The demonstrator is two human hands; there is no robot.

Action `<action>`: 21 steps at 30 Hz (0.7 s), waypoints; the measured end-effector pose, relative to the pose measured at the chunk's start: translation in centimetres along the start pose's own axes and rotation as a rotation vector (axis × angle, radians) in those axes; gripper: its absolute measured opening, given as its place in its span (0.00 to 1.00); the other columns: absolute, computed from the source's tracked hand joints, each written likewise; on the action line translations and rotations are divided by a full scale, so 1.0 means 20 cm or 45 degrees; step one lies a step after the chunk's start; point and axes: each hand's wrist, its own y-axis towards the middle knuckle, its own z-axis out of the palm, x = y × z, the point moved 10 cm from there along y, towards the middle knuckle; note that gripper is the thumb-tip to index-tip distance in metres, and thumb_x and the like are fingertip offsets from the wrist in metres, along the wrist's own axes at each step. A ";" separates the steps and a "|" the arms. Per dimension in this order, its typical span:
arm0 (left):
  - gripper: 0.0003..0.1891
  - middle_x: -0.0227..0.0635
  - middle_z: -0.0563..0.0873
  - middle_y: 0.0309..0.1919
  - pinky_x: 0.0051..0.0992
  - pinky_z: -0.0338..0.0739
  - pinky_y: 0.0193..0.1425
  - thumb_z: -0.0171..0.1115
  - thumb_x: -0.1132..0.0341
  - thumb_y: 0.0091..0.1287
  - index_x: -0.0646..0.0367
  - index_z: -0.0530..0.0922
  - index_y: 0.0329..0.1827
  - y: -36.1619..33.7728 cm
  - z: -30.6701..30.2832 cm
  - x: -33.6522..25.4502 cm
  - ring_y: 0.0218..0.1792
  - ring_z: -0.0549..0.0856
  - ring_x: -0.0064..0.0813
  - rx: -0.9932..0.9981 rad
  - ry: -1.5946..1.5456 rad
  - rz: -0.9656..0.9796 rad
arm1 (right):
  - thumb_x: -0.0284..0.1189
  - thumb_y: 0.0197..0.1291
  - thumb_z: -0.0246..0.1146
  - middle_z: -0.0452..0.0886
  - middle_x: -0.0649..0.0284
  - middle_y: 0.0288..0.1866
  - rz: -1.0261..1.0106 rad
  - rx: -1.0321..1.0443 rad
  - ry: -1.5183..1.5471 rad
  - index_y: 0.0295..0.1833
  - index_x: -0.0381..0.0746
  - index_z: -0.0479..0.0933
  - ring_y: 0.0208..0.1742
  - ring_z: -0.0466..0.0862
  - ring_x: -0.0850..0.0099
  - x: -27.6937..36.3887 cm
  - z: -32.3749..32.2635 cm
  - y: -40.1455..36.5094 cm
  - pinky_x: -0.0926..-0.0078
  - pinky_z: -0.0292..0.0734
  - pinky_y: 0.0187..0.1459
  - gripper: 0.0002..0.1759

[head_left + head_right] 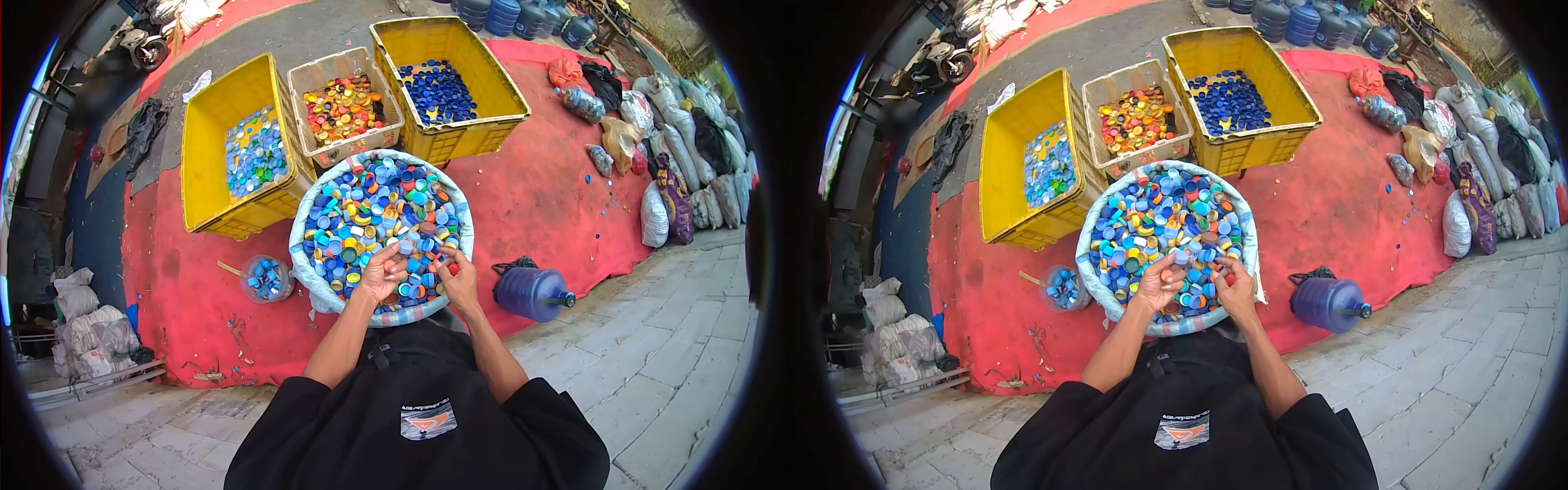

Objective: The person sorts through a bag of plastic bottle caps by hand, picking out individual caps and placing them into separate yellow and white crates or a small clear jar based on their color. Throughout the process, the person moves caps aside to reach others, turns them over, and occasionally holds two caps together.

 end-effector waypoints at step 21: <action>0.15 0.30 0.81 0.32 0.11 0.63 0.14 0.60 0.53 0.70 0.57 0.74 0.41 -0.18 0.00 -0.04 0.20 0.73 0.10 -0.313 0.318 0.047 | 0.32 0.53 0.72 0.64 0.68 0.29 -0.529 0.325 -0.249 0.54 0.41 0.80 0.32 0.68 0.75 0.35 0.31 0.03 0.74 0.66 0.35 0.21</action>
